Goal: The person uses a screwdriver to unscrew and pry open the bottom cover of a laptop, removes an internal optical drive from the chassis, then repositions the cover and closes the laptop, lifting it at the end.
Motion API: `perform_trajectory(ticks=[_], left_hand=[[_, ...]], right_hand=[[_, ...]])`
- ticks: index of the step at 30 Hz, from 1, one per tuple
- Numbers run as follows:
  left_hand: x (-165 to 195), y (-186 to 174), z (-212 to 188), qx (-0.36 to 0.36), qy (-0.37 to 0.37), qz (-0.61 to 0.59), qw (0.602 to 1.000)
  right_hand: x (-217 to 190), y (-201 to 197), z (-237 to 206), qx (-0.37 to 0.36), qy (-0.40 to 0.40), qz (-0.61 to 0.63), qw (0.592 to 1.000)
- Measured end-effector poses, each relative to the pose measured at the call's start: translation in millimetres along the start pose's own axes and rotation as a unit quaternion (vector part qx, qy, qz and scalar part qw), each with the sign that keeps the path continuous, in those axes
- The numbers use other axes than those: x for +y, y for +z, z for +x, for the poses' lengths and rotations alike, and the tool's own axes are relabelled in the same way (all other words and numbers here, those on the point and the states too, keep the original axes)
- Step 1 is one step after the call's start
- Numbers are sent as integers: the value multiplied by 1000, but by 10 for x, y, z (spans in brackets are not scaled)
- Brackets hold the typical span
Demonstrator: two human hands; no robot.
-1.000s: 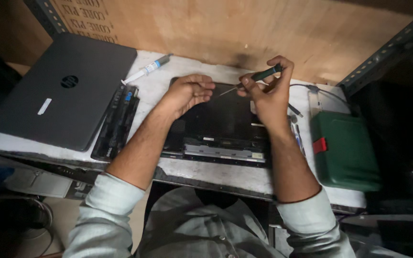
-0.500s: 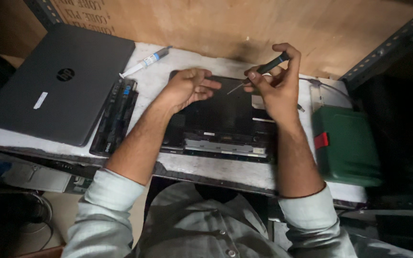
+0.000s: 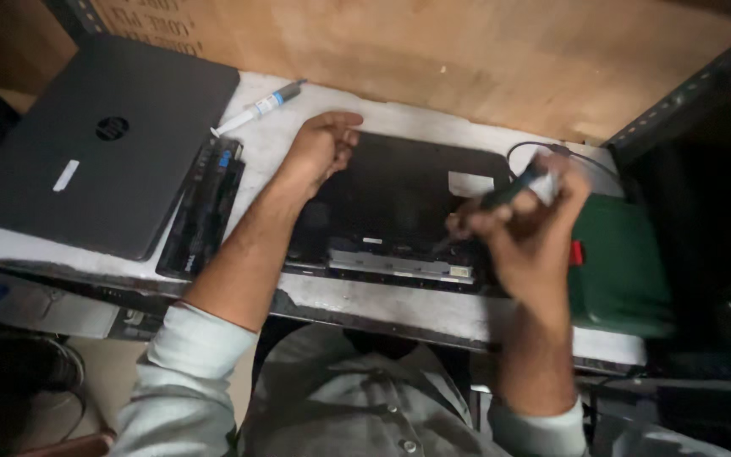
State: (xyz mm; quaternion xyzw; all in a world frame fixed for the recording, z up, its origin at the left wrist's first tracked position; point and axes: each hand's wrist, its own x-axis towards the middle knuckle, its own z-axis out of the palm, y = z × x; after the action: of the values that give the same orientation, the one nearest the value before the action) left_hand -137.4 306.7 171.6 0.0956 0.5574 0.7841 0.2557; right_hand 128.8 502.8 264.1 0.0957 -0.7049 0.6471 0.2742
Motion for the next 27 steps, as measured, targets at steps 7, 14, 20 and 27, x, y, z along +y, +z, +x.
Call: perform_trajectory(ticks=[7, 14, 20, 27], left_hand=[[-123, 114, 21, 3, 94, 96, 991], [-84, 118, -35, -14, 95, 100, 990], [-62, 149, -39, -6, 77, 115, 990], [-5, 172, -84, -12, 88, 122, 989]], right_hand=[[435, -29, -574, -10, -53, -75, 996], [557, -48, -694, -54, -78, -127, 987], [586, -89, -718, -70, -107, -140, 982], [518, -172, -664, -134, -62, -22, 989]])
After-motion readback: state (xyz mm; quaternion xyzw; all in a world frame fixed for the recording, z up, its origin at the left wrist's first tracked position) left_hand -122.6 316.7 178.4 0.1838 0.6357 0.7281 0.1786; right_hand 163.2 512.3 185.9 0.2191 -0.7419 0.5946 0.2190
